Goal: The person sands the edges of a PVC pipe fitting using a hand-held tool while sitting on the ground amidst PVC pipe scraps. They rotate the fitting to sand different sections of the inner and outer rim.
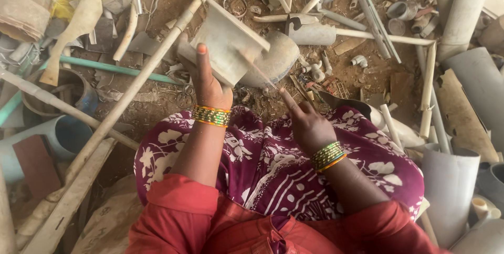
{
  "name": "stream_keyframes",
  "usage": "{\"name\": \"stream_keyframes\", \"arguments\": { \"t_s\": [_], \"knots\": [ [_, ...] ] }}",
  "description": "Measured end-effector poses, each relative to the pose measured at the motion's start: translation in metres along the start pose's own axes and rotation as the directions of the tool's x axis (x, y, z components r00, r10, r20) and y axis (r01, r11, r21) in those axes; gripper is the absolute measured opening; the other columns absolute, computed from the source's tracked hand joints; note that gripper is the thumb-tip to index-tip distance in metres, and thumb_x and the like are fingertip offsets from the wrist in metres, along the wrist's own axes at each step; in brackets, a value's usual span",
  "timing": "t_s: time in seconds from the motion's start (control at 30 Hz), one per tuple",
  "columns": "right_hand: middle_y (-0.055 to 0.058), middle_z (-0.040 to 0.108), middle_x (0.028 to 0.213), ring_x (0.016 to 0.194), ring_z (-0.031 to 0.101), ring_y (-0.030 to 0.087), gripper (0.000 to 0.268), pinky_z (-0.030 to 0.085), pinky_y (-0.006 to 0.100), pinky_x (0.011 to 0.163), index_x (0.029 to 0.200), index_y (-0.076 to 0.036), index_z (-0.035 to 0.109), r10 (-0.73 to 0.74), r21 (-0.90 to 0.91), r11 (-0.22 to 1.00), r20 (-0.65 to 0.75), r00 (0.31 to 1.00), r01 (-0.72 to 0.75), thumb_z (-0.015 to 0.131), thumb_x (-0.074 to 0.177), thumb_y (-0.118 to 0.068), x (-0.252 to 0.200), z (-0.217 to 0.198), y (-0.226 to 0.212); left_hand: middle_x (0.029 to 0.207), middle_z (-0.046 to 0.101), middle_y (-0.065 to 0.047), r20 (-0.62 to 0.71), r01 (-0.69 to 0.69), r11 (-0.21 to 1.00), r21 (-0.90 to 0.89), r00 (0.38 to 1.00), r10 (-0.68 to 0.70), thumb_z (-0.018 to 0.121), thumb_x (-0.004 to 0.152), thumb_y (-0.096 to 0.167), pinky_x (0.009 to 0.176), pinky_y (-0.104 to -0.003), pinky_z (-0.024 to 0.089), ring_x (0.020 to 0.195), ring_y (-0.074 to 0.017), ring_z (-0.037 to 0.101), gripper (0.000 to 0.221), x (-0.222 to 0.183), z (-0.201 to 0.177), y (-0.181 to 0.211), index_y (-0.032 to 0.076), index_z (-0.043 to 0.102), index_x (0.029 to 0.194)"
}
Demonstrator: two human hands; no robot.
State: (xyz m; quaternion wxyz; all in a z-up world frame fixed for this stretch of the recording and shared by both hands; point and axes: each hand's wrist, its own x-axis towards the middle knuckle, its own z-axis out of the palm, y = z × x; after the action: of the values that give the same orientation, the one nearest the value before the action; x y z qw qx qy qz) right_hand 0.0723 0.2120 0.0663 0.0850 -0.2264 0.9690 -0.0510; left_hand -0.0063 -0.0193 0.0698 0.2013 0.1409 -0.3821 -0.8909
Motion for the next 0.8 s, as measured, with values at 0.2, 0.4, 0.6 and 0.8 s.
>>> {"name": "stream_keyframes", "arguments": {
  "t_s": [0.2, 0.4, 0.6, 0.8],
  "knots": [
    [0.02, 0.061, 0.139, 0.048, 0.055, 0.002, 0.067, 0.045, 0.02, 0.03, 0.16, -0.017, 0.022, -0.131, 0.319, 0.939, -0.01, 0.991, 0.127, 0.043, 0.099, 0.001, 0.005, -0.001, 0.008, 0.156, 0.031, -0.016, 0.019, -0.076, 0.987, -0.139, 0.997, 0.079, 0.081, 0.082, 0.05, 0.119, -0.052, 0.04, 0.146, -0.0318, 0.035, 0.111, 0.002, 0.004, 0.0, 0.017, 0.009, 0.159],
    [0.026, 0.052, 0.142, 0.049, 0.044, 0.012, 0.059, 0.037, 0.024, 0.032, 0.162, -0.027, 0.02, 0.146, 0.56, 0.728, 0.438, 0.887, -0.396, 0.042, 0.107, -0.03, 0.009, 0.006, 0.017, 0.154, 0.034, -0.017, -0.025, -0.004, 0.976, -0.216, 1.0, -0.001, 0.082, 0.08, 0.048, 0.117, -0.052, 0.043, 0.144, -0.0324, 0.039, 0.111, 0.008, 0.001, -0.002, 0.015, 0.012, 0.159],
    [0.024, 0.067, 0.122, 0.043, 0.051, 0.007, 0.067, 0.041, 0.021, 0.028, 0.163, -0.022, 0.022, -0.037, 0.173, 0.984, -0.021, 0.999, 0.04, 0.049, 0.103, -0.008, -0.003, 0.031, 0.027, 0.152, 0.035, -0.015, -0.087, -0.02, 0.981, -0.191, 0.996, 0.004, 0.084, 0.077, 0.047, 0.113, -0.052, 0.044, 0.14, -0.0321, 0.04, 0.111, 0.002, -0.001, 0.004, 0.017, 0.014, 0.157],
    [0.008, 0.074, 0.093, 0.041, 0.044, 0.008, 0.062, 0.036, 0.025, 0.03, 0.161, -0.026, 0.029, -0.075, 0.024, 0.997, -0.149, 0.986, 0.079, 0.048, 0.105, -0.007, -0.001, 0.039, 0.034, 0.15, 0.034, -0.018, -0.139, -0.05, 0.998, -0.047, 0.989, 0.043, 0.08, 0.076, 0.045, 0.109, -0.053, 0.049, 0.14, -0.032, 0.04, 0.107, 0.002, 0.012, 0.017, 0.021, 0.013, 0.156]
  ]
}}
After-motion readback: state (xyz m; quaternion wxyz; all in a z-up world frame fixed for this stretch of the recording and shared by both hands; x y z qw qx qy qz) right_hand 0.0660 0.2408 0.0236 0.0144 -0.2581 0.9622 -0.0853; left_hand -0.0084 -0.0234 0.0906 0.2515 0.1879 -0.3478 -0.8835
